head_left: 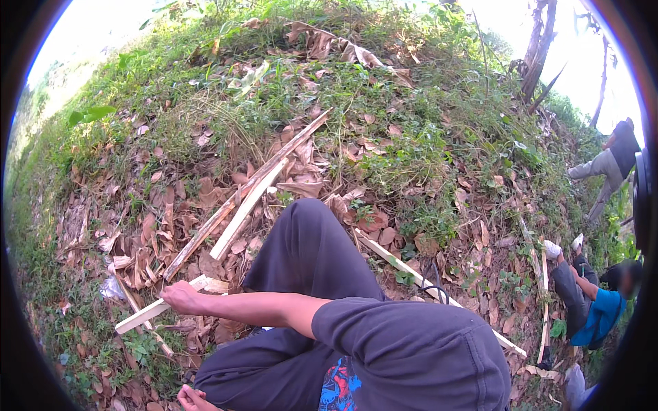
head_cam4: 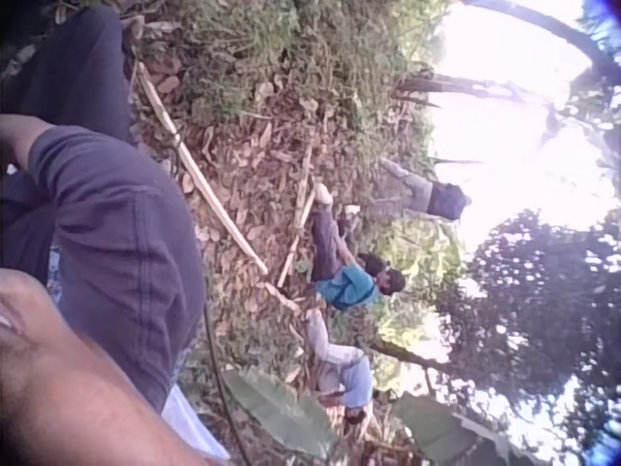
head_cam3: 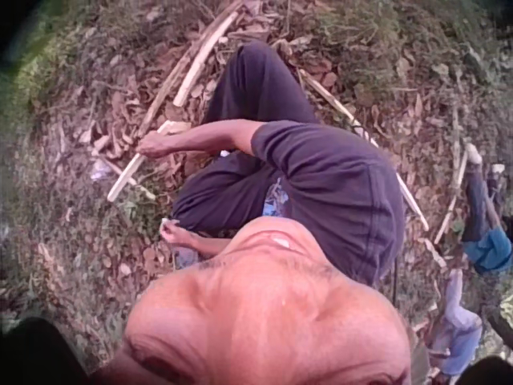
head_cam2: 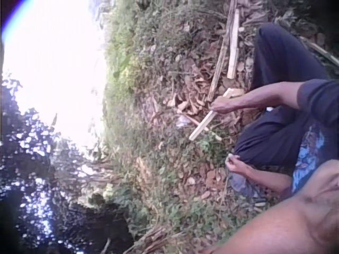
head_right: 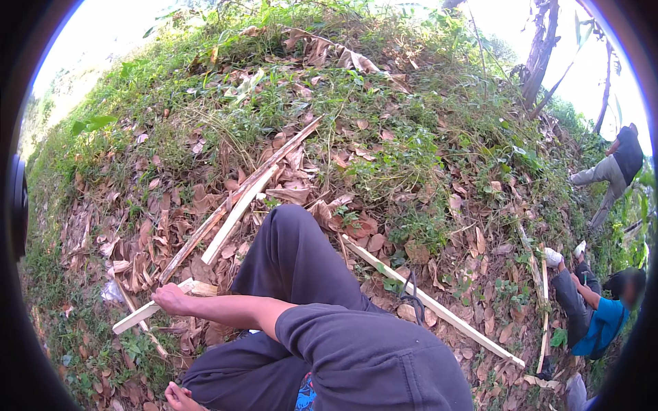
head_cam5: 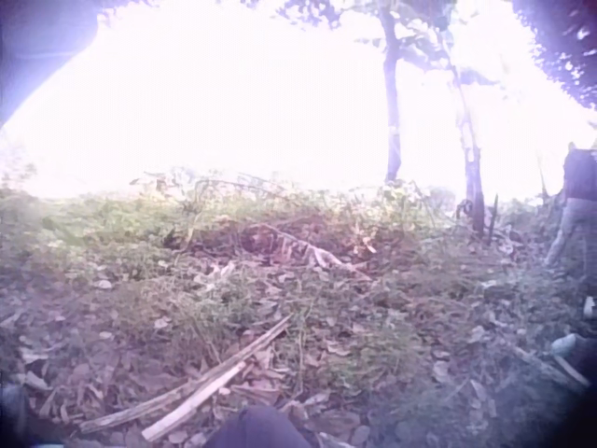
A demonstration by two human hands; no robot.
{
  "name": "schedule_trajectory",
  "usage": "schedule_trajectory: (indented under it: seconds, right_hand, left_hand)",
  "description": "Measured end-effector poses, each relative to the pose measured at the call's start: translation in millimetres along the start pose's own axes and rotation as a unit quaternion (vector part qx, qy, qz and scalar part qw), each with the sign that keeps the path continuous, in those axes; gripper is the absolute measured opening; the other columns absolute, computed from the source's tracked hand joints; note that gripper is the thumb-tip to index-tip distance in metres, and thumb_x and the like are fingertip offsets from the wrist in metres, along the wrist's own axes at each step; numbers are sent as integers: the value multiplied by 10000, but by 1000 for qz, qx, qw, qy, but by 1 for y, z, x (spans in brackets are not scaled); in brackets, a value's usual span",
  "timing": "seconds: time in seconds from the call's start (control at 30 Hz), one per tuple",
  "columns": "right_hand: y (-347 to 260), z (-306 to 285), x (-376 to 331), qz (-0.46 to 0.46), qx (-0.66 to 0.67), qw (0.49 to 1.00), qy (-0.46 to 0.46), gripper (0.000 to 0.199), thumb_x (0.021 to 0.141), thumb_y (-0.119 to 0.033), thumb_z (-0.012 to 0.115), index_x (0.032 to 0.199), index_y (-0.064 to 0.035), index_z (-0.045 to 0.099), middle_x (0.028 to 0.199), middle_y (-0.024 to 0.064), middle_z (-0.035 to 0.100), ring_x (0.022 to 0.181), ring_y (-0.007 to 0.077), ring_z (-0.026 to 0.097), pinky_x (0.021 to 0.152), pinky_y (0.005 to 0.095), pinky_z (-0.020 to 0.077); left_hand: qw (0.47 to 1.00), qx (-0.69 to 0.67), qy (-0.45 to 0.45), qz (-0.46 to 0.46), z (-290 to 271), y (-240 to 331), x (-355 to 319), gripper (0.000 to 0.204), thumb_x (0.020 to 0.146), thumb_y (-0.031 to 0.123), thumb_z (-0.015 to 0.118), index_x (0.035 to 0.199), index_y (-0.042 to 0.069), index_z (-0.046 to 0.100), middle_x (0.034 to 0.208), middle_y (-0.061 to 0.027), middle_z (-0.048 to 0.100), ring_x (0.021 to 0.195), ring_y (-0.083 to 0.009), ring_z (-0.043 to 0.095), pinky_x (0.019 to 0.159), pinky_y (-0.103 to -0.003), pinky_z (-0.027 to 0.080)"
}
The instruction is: The person sits on the ground and assembles a rectangular wooden frame using a hammer and nails. They position the wooden pieces, insert nails, and strike them with a hammer to secure the joints. The person occasionally adjusts the frame and retrieves additional nails from a plastic bag.
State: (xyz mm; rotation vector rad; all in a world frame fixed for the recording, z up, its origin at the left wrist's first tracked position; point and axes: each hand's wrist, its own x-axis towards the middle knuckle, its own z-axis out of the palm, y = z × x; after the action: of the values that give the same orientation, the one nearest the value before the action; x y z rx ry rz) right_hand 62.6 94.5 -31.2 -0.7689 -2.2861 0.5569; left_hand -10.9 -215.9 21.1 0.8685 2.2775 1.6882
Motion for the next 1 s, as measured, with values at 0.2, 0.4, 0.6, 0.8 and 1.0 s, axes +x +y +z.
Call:
schedule_trajectory:
  seconds: [0.2,0.4,0.6,0.8,1.0]
  right_hand:
    - [-18,9,10,8,4,1000,20,54,770,-107,659,796,-63,675,718,134,688,704,325,711,634,432,560]
    - [-6,16,1,-17,-30,999,15,75,653,-139,702,698,-91,665,665,105,653,682,326,689,644,415,554]
    - [0,48,3,-50,-22,992,118,125,669,-165,697,594,-108,615,576,96,587,570,283,617,538,402,471]
    - [63,86,25,18,227,952,203,198,622,-191,679,533,-110,521,487,84,416,457,272,437,434,390,348]
    - [17,-63,32,-173,-10,982,-73,145,620,-217,752,748,-157,722,691,112,672,719,356,689,621,460,551]
  left_hand:
    - [989,-37,-116,81,62,109,41,228,989,214,681,991,-11,646,756,-74,647,655,-144,576,619,-274,478]
    - [822,247,-504,-96,45,-39,166,333,956,343,718,995,15,674,797,-88,664,626,-163,554,541,-335,463]
    - [878,300,-373,0,134,-44,153,354,963,349,653,1015,-1,668,851,-150,688,697,-250,616,609,-405,483]
    - [931,245,-229,141,257,-88,154,384,969,354,588,1035,-17,662,904,-212,711,768,-338,678,677,-475,502]
    - [965,235,-82,83,239,-61,114,468,912,376,621,1025,-73,683,996,-304,704,956,-460,677,835,-545,503]
